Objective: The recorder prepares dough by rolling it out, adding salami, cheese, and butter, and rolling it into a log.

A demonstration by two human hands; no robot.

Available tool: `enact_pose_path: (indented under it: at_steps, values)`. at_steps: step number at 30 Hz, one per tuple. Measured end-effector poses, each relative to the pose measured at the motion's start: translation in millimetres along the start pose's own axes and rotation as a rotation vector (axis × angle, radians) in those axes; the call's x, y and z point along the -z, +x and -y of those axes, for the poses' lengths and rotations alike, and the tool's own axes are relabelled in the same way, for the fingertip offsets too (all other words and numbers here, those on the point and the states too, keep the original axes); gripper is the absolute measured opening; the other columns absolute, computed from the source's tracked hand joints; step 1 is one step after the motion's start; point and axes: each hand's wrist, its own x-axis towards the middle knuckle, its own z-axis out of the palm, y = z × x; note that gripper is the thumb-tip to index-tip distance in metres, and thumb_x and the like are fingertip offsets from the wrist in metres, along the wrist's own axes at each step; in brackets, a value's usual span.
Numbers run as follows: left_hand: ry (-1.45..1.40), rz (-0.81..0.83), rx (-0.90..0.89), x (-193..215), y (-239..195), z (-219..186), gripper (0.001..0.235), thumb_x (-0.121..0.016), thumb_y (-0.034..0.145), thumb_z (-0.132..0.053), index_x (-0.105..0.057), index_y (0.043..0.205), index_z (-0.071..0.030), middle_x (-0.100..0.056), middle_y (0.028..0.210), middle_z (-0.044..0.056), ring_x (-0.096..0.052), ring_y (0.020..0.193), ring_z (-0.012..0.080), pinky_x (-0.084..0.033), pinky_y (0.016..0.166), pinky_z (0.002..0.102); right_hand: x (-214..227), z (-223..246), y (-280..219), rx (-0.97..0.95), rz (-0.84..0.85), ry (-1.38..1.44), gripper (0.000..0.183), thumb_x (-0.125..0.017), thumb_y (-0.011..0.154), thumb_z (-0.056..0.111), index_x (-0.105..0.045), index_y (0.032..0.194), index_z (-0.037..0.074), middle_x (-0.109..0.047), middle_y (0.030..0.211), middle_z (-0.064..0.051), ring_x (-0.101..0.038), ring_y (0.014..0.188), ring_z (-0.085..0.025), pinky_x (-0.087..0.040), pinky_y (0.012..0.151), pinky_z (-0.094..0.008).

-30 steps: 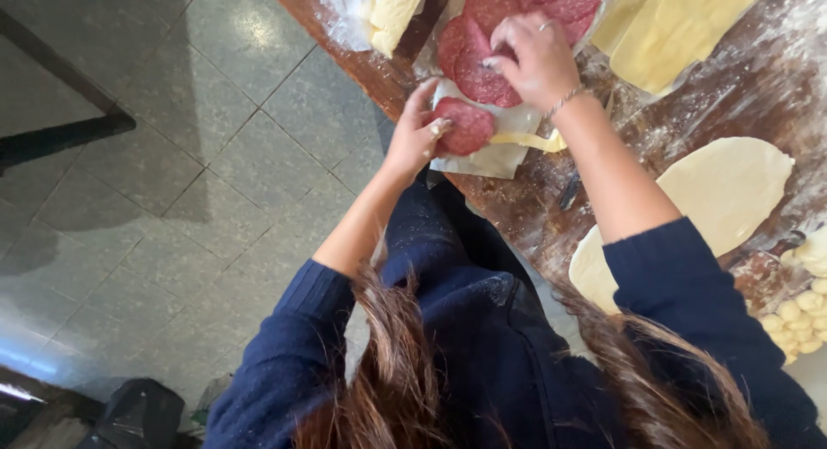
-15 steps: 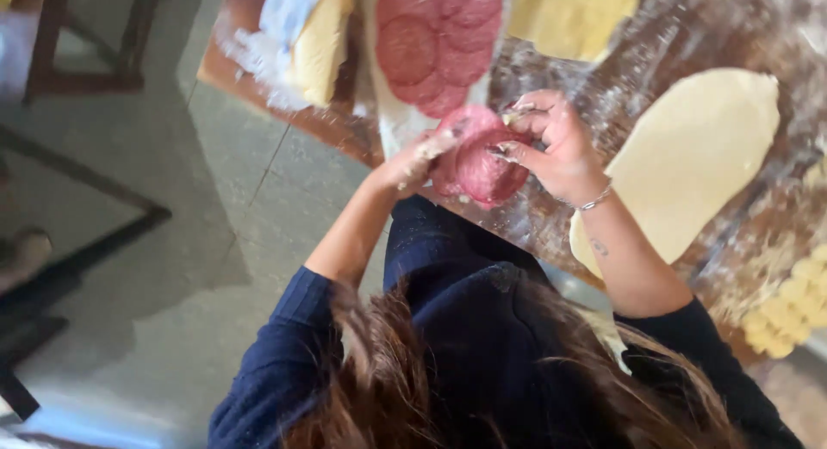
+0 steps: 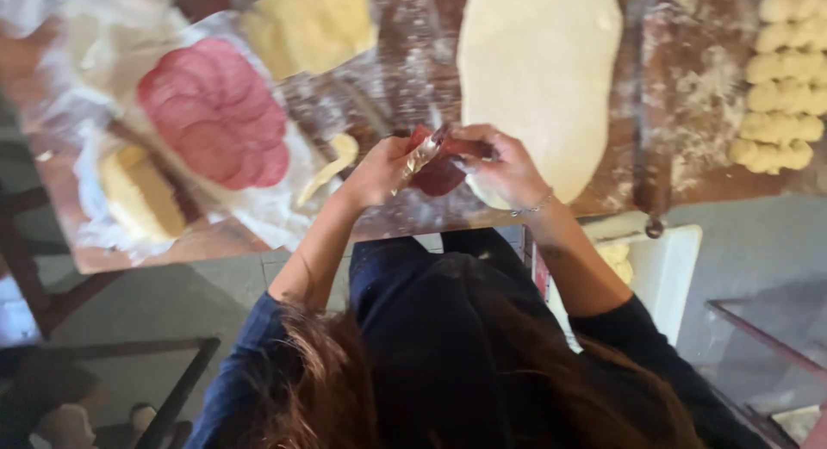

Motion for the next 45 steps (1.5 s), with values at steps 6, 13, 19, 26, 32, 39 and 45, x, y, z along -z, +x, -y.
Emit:
enact_pose_path:
  at_steps: [6, 13, 19, 26, 32, 39, 45]
  values:
    - [-0.153, 0.028, 0.057, -78.1, 85.5, 11.9, 0.049, -0.055, 0.103, -0.048, -0.074, 0.121, -0.006, -0.07, 0.093, 0.005, -0.065, 0.082, 0.0133, -0.054, 0.07, 0.03, 71.7, -37.2, -29.4, -0.097, -0.199, 0.285, 0.028, -0.072, 0.094, -0.009, -0.067, 0.119, 0.002, -0.07, 0.125, -0.014, -0.066, 0.117, -0.022, -0.055, 0.105, -0.034]
    - [-1.092, 0.066, 0.102, -168.7, 145.5, 16.8, 0.038, -0.044, 0.112, -0.036, -0.057, 0.125, -0.002, -0.072, 0.113, 0.015, -0.073, 0.101, 0.0283, -0.063, 0.089, 0.044, 145.7, 22.4, -23.2, 0.792, -0.439, -0.623, 0.022, -0.077, 0.088, -0.004, -0.067, 0.104, 0.006, -0.067, 0.124, -0.014, -0.064, 0.122, -0.028, -0.056, 0.099, -0.04]
    - [-0.704, -0.683, 0.156, -171.4, 197.1, 168.5, 0.049, -0.054, 0.116, -0.036, -0.069, 0.114, 0.011, -0.061, 0.096, 0.015, -0.053, 0.071, 0.0221, -0.049, 0.066, 0.04, 251.7, -97.1, 3.6, 0.232, -0.609, -0.132, 0.022, -0.072, 0.093, 0.003, -0.075, 0.114, -0.002, -0.078, 0.1, -0.018, -0.057, 0.069, -0.024, -0.047, 0.058, -0.029]
    - [-0.585, -0.781, 0.07, -144.2, 130.5, 78.8, 0.041, -0.061, 0.107, -0.038, -0.069, 0.095, 0.001, -0.064, 0.085, -0.001, -0.059, 0.074, 0.0078, -0.053, 0.066, 0.029, 253.7, -65.3, 115.7, -0.222, -0.371, 0.261, 0.036, -0.077, 0.092, 0.012, -0.065, 0.125, 0.003, -0.068, 0.12, -0.009, -0.07, 0.105, -0.018, -0.065, 0.082, -0.034]
    - [-0.494, -0.673, 0.123, -157.3, 117.2, 49.8, 0.033, -0.058, 0.1, -0.037, -0.071, 0.096, -0.007, -0.069, 0.084, -0.005, -0.062, 0.076, 0.006, -0.054, 0.07, 0.026, 240.4, -110.4, 175.6, -0.232, -0.502, 0.197, 0.04, -0.08, 0.087, 0.012, -0.063, 0.122, 0.005, -0.07, 0.116, -0.01, -0.071, 0.097, -0.022, -0.063, 0.074, -0.034]
    - [-0.396, -0.322, 0.099, -159.9, 123.2, 48.6, 0.042, -0.059, 0.111, -0.036, -0.067, 0.099, 0.003, -0.056, 0.08, -0.002, -0.047, 0.069, 0.0086, -0.042, 0.059, 0.028, 200.2, -68.6, 92.1, -0.037, 0.135, -0.053, 0.027, -0.073, 0.1, 0.016, -0.057, 0.122, 0.015, -0.071, 0.125, -0.001, -0.066, 0.122, -0.015, -0.054, 0.108, -0.026]
    - [-0.52, -0.283, 0.17, -151.1, 129.4, 41.2, 0.042, -0.062, 0.101, -0.033, -0.073, 0.107, 0.007, -0.073, 0.088, 0.004, -0.066, 0.075, 0.0114, -0.057, 0.067, 0.029, 201.7, -94.5, 65.6, -0.317, 0.297, 0.252, 0.021, -0.074, 0.097, 0.004, -0.068, 0.117, 0.003, -0.072, 0.112, -0.01, -0.068, 0.105, -0.018, -0.058, 0.098, -0.033]
